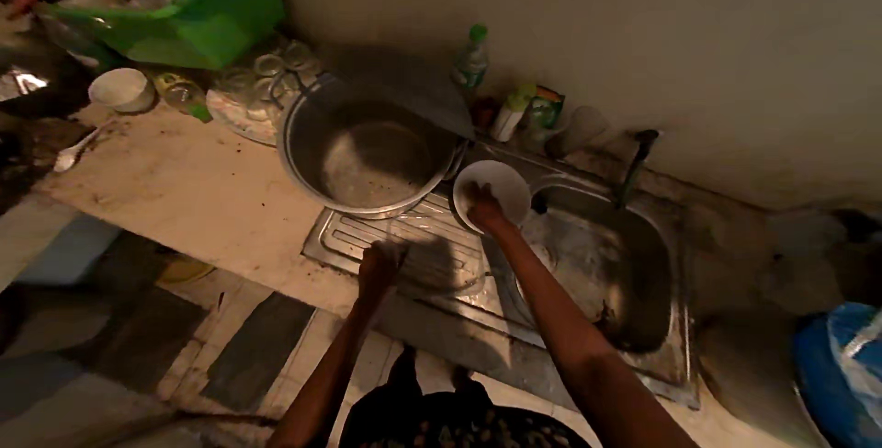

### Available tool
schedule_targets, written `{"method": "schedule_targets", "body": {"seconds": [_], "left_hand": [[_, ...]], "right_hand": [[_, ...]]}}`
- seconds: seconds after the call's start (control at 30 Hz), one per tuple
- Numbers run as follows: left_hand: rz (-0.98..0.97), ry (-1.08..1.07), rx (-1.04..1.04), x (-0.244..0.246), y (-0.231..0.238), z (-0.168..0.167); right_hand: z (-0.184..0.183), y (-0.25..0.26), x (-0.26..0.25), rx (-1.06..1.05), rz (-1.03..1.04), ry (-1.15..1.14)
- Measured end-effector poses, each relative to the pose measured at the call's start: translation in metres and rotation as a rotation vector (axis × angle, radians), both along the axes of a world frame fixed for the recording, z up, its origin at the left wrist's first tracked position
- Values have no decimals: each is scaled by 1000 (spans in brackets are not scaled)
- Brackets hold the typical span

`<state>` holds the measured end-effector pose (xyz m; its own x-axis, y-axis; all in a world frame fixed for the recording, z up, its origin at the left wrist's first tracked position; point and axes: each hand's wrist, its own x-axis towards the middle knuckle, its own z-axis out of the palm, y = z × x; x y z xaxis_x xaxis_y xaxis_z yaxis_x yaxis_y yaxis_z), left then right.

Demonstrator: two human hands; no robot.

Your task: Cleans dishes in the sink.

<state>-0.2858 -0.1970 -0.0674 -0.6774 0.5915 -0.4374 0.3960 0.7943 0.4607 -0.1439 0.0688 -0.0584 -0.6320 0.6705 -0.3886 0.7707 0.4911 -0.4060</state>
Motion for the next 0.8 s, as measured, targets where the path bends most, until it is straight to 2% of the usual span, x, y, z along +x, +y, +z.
{"method": "schedule_targets", "body": {"seconds": [0.07,0.17,0.23,0.3,0.37,0.43,0.5,0.57,0.63,0.7,0.77,0.8], "left_hand": [[14,21,9,-5,4,-15],[-54,-59,15,-11,5,-9],[-19,-176,197,-4,-6,-5],[52,-314,332,16,-20,3],[46,-355,327,44,-32,1],[19,-283,295,81,-35,-9],[26,-162,235,112,-20,-7],[37,-41,155,135,-4,-8],[36,50,75,146,4,-9],[33,126,5,153,9,-7],[24,208,-70,159,9,-11],[24,244,-84,161,9,-14]], "right_hand": [[12,2,10,-151,-57,180],[31,-13,40,-316,-172,469],[31,-48,61,-307,-208,573],[13,-98,79,-206,-155,583],[-24,-146,100,-11,-28,426],[-35,-182,113,8,37,188],[-24,-198,125,-94,120,146],[-32,-190,147,-41,210,135],[-47,-166,170,80,115,103],[-47,-146,170,122,-25,103],[-49,-162,149,114,35,177],[-55,-174,135,118,106,294]]}}
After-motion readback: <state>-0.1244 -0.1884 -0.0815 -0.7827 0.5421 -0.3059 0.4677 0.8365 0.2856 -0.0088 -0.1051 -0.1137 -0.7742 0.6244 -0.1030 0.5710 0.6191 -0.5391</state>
